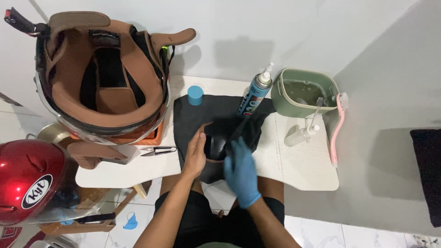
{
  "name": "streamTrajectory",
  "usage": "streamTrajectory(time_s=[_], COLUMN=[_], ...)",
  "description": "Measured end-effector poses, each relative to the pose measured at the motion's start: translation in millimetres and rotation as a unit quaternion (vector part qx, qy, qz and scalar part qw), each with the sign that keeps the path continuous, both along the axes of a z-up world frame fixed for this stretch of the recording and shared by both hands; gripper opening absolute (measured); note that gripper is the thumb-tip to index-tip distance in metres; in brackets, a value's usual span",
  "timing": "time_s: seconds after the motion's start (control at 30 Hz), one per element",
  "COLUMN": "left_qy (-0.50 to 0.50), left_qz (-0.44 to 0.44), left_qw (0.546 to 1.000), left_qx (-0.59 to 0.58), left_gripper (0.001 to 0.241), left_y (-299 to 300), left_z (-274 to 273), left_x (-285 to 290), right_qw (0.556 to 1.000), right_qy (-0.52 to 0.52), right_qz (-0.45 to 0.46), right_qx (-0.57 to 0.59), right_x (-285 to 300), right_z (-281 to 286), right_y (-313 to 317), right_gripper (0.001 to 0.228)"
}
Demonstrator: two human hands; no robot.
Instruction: The person cleans a black helmet part by applying a white substance with a toothbrush and scrubbing it. They then wipe the part with a cloth and rinse the toothbrush in a bucket of water.
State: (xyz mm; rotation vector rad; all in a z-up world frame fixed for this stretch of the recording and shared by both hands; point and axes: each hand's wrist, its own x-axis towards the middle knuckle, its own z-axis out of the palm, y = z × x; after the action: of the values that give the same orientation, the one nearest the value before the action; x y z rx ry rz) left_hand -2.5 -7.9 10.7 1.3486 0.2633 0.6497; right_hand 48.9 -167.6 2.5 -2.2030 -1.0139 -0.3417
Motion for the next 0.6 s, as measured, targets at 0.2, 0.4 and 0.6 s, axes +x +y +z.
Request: streamTrajectory(time_s=[0.2,0.4,0.6], left_qy=[-0.004,-0.018,-0.016], left_qz=[-0.011,-0.012,-0.020], left_qw=[1.000,1.000,0.999], left_qx=[0.001,0.012,0.024], left_gripper=[0.047,0.046,0.046], left_y=[-6,-3,-1], left_z=[15,1,8], left_x=[-2,0,-6], right_qw=[0.998,0.982,0.996], right_qy=[-0.011,0.029,0.010], right_qz=[0.014,0.143,0.030], right_qx=[-0.063,-0.122,-0.081], right_x=[-6,-33,24], right_z=[-17,1,-20], right_y=[-3,17,29], right_gripper=[0.069,0.088,0.096])
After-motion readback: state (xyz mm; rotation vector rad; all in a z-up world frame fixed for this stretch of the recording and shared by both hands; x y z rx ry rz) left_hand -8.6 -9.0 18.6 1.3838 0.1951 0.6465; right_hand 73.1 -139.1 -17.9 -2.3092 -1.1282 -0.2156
